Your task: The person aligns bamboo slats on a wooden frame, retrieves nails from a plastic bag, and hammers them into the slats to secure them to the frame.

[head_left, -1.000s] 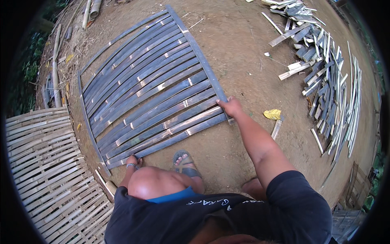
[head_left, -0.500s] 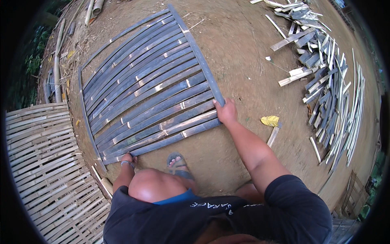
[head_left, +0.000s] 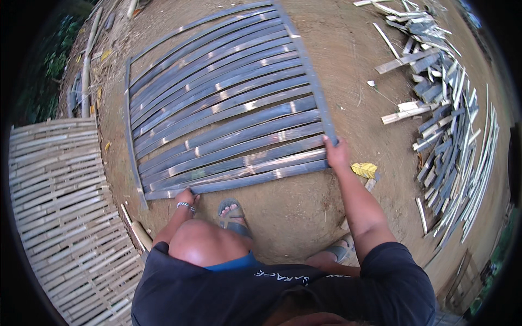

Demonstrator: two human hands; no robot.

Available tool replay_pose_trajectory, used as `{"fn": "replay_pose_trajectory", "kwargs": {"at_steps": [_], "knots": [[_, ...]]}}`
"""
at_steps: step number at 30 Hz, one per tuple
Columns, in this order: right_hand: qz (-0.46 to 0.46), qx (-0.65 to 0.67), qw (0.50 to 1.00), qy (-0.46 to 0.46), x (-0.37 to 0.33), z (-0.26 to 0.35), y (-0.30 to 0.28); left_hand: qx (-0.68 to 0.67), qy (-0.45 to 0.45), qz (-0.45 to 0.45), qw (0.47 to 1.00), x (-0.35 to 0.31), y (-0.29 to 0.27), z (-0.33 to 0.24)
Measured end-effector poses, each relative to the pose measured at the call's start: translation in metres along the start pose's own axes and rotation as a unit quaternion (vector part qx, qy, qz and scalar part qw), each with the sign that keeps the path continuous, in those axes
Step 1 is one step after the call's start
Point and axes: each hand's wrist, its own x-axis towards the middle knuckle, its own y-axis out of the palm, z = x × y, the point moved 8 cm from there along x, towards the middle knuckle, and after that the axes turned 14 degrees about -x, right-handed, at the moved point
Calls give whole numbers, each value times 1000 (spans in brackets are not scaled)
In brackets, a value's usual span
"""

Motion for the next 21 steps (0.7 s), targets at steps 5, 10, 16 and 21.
{"fn": "replay_pose_trajectory", "kwargs": {"at_steps": [5,10,16,21], "knots": [[-80,-48,995,-31,39,-61,-30,-44,-20,67,997,-68,42,20],[-32,4,998,-55,106,-139,-57,65,-112,201,971,-130,80,49],[-97,-158,981,-51,120,-149,-70,260,-81,255,928,-134,69,39],[-6,-140,990,-13,128,-163,-59,354,250,163,886,-76,33,-28]]}}
